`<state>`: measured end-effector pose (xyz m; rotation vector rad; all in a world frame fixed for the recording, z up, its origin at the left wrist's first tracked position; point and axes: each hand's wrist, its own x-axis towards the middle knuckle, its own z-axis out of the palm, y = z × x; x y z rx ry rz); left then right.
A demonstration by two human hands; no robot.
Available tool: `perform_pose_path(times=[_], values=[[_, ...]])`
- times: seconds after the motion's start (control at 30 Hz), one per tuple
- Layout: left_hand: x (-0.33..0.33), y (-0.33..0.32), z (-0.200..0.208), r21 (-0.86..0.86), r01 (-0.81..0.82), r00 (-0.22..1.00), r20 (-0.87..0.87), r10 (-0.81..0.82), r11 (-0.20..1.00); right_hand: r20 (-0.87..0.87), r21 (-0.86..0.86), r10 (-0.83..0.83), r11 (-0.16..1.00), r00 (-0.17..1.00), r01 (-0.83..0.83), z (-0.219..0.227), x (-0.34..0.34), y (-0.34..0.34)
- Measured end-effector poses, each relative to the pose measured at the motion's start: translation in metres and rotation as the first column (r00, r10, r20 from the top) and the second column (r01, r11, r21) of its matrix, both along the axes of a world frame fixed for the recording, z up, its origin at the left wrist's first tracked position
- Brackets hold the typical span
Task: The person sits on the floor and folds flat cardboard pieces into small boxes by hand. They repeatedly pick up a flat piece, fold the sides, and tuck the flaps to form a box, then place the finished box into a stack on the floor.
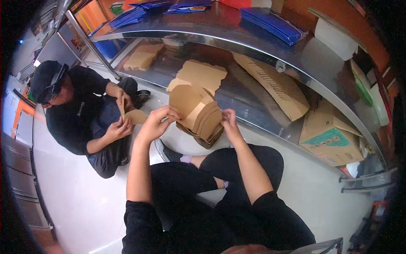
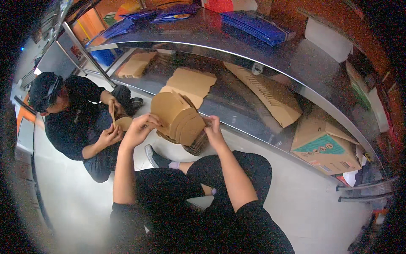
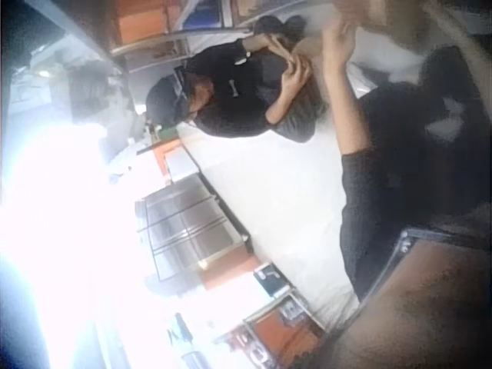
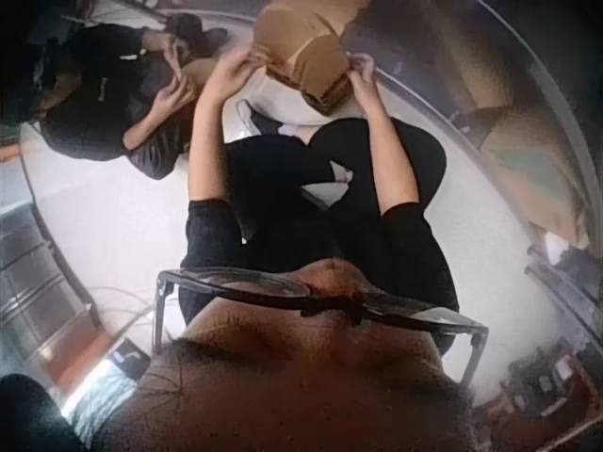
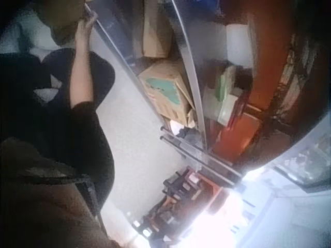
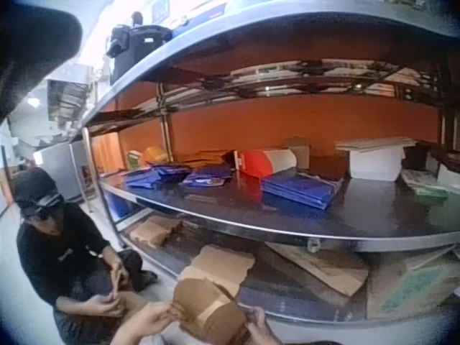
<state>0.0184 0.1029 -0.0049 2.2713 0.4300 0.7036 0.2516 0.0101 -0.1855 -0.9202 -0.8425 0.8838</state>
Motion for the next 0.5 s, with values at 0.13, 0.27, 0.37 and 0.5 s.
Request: perform_pose_path(times=[0.13,0.27,0.37,0.5], values=[[-0.006,-0.005,-0.009,-0.056,-0.018,0.998,-0.06,0.014,0.998,0.265,0.013,-0.13,0.991,0.956,0.131,-0.001,0.007,0.001],[-0.01,-0.01,-0.001,-0.032,-0.068,0.989,-0.134,0.063,0.997,0.431,-0.08,-0.179,0.969,0.884,0.235,0.027,0.001,-0.011],[-0.005,-0.016,0.005,0.02,-0.093,0.987,-0.131,0.094,0.995,0.536,-0.078,-0.22,0.948,0.815,0.308,0.043,-0.002,-0.018],[0.011,-0.02,0.004,0.151,-0.08,0.993,-0.079,0.093,0.985,0.633,-0.108,-0.16,0.95,0.757,0.292,0.043,-0.006,-0.017]])
